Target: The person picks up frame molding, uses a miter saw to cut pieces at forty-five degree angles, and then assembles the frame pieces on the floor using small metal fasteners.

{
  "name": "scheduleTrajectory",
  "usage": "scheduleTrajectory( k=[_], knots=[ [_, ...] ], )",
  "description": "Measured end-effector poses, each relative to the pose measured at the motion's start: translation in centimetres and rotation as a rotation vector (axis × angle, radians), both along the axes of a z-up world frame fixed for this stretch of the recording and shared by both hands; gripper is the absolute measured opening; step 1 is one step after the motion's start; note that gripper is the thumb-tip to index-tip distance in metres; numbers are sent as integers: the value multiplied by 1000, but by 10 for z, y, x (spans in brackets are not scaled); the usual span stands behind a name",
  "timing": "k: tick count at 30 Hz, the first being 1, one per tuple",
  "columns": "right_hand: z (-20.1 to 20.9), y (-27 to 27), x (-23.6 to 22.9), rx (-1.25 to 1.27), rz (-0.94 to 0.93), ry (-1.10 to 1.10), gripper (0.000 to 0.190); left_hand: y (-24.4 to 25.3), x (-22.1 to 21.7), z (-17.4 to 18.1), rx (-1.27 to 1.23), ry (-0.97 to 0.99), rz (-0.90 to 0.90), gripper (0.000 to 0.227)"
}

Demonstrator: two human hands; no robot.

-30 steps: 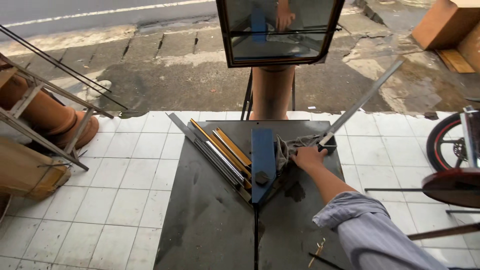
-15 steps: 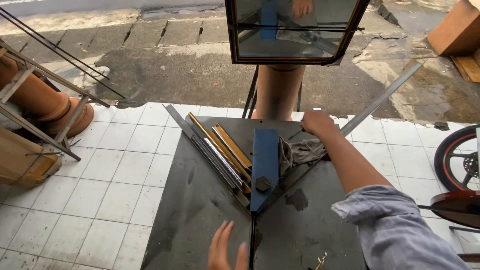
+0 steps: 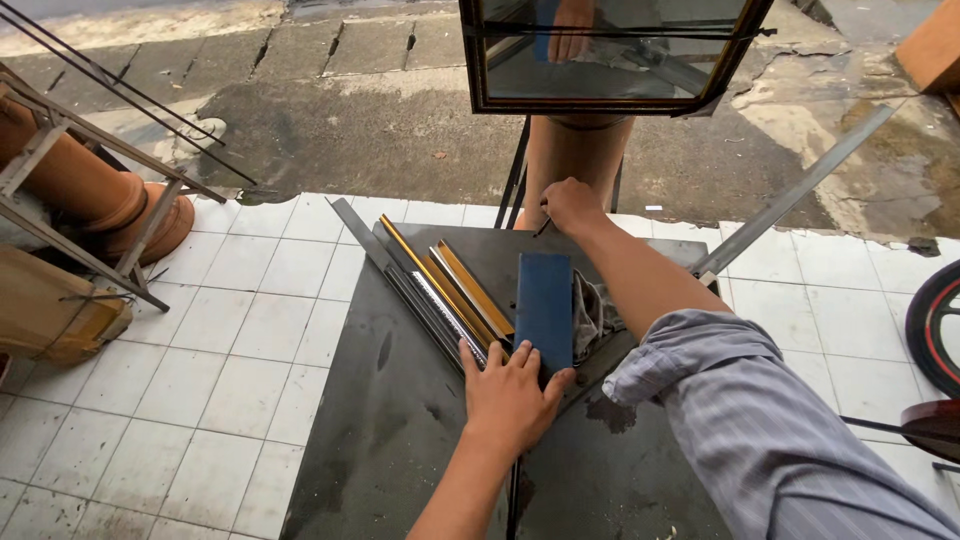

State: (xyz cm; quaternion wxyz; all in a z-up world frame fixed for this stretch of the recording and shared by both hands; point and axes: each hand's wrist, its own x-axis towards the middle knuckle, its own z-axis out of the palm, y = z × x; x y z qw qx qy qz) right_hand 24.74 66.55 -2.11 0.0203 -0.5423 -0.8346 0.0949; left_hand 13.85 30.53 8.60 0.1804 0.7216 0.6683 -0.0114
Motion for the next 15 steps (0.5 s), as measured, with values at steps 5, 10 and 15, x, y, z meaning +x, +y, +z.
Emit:
scheduleTrajectory(
  k=[5,10,15],
  knots=[
    [6,-6,-16,-156,-86,-56,23,14,2,21,-233,15,8,88],
    [-10,8,-23,-38,30,-140,25,17,-2,30,-283,-12,19,87],
    [12,-8,-29,-275,-61,-22,28,16,-3,35,-288,-1,-5,82]
  ],
)
